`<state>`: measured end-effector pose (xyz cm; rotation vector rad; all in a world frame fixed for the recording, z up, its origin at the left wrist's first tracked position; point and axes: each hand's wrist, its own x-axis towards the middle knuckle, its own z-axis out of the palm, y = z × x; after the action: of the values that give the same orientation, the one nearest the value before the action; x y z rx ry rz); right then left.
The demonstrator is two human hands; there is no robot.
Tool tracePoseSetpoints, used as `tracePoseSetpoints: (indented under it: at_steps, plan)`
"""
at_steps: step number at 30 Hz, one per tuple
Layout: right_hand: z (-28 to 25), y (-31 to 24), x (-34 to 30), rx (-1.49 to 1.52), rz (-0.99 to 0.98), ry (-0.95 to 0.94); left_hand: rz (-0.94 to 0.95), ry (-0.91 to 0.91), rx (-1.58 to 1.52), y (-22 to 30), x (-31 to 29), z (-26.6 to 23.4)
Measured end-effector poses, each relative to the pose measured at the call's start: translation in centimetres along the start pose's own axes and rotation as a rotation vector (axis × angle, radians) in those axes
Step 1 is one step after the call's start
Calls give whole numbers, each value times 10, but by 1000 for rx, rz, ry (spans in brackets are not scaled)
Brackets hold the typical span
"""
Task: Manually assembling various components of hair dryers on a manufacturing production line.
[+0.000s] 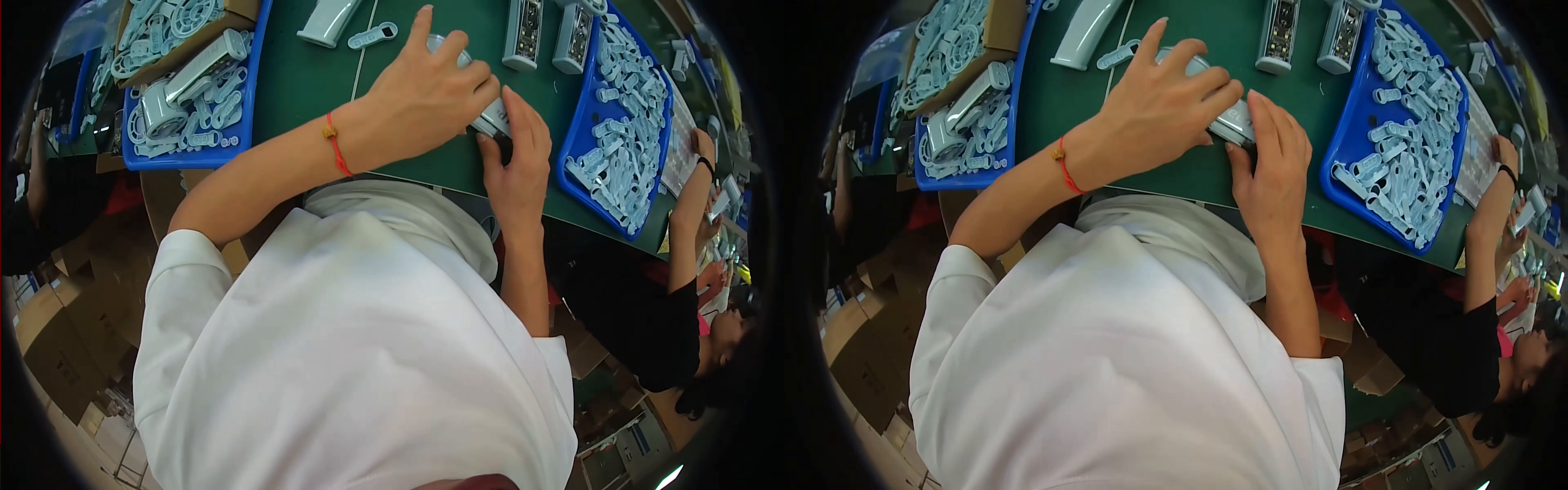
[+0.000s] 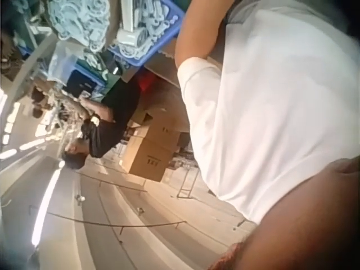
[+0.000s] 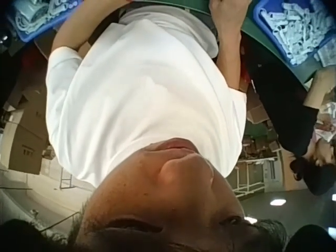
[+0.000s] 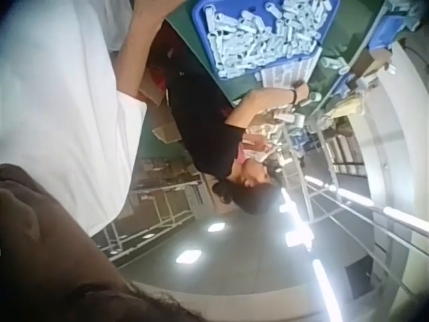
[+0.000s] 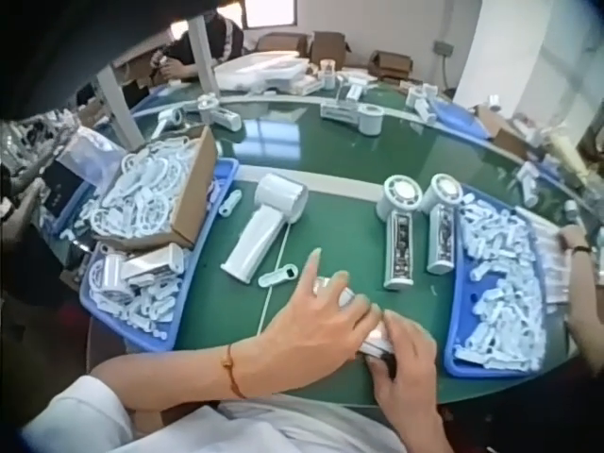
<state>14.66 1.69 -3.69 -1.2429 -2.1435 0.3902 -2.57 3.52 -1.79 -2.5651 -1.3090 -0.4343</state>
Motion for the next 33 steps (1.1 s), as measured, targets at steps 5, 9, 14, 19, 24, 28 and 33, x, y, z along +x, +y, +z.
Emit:
tracePoseSetpoints:
  at_steps: [5,9,14,19,24,28,33]
  plan:
    - [8,-6,-3,-68,8,57,144,139,26,-2,4,12]
    - [15,-6,-3,-43,35,105,117,41,-2,0,7,8]
    - [17,-4,0,-1,43,171,77,-15,-72,2,10,3]
    - [19,-3,-1,-23,23,194,121,98,-77,-9,18,-15]
    - [7,3,3,-70,-35,71,150,97,-128,-13,15,-11]
    - [-17,-11,11,-143,28,-200,109,285,19,-5,6,-11]
    - [-26,-14,3,228,268,13,-662,749,-1155,40,-24,-3]
